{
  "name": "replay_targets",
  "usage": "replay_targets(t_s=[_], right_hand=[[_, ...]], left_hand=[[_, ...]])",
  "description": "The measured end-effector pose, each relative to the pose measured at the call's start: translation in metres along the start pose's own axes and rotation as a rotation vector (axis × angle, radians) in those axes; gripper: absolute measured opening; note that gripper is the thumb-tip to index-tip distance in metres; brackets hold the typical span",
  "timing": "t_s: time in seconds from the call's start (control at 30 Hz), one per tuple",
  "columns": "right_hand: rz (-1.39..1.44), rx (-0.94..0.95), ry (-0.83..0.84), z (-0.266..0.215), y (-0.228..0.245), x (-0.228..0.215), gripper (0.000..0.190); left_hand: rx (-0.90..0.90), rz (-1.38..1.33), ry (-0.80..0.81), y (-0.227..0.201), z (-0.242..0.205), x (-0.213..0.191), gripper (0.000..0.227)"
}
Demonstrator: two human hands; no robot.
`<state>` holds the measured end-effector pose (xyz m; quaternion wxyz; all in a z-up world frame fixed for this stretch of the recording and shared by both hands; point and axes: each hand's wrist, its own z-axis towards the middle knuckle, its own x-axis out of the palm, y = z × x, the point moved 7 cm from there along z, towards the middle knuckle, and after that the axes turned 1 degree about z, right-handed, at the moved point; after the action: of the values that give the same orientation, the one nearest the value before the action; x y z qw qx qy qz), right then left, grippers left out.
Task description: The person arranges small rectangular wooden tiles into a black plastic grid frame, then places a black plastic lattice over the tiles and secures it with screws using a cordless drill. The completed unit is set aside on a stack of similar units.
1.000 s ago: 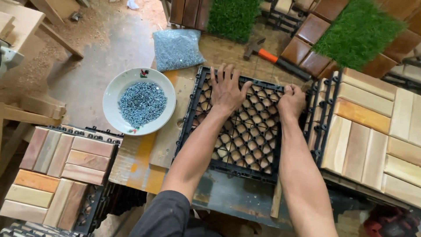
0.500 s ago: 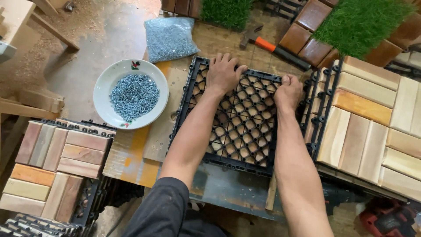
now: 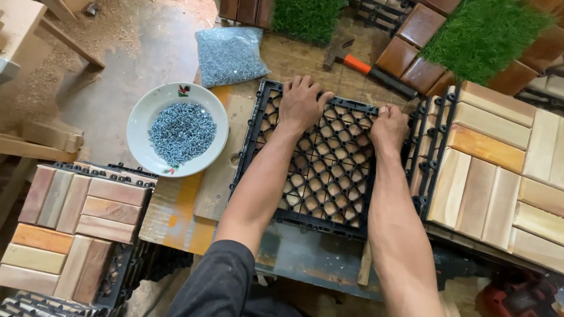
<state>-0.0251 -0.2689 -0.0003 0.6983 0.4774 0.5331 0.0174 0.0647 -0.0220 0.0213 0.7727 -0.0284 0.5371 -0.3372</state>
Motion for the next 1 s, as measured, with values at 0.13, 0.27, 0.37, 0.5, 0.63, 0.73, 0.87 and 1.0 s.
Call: replay_targets(t_s=[0.13,0.27,0.37,0.5,0.63,0.73,0.87,1.0], right_hand=[[0.081,0.01,-0.023,0.0,-0.006,0.0,0.03],[0.123,0.017,-0.025,0.006,-0.003,-0.003,0.031],[0.168,-0.063,-0.033,-0.01,0.009,-0.006,0.035],[0.118,-0.09,-0.056,-0.009,0.009,-0.006,0.035],[0.047,-0.073,0.01,0.002,0.002,-0.001,0.034],[0.038,-0.102,0.0,-0.003,0.009,-0.001,0.033],[0.071,-0.182,-0.062,-0.008,0.01,0.0,0.03],[0.081,-0.195,-0.087,-0.006,0.005,-0.002,0.03]], left_hand=[[0.023,0.009,0.001,-0.006,0.002,-0.002,0.043],[0.001,0.009,0.025,-0.001,0.002,-0.003,0.045],[0.023,-0.029,0.013,0.002,0.003,0.004,0.041],[0.014,-0.023,0.027,0.0,0.003,0.002,0.042],[0.018,-0.037,0.14,-0.004,0.006,-0.002,0.044],[0.03,-0.052,0.157,-0.001,0.009,0.005,0.044],[0.078,-0.057,0.189,-0.008,0.008,0.007,0.038],[0.087,-0.086,0.225,-0.008,0.011,0.021,0.041]])
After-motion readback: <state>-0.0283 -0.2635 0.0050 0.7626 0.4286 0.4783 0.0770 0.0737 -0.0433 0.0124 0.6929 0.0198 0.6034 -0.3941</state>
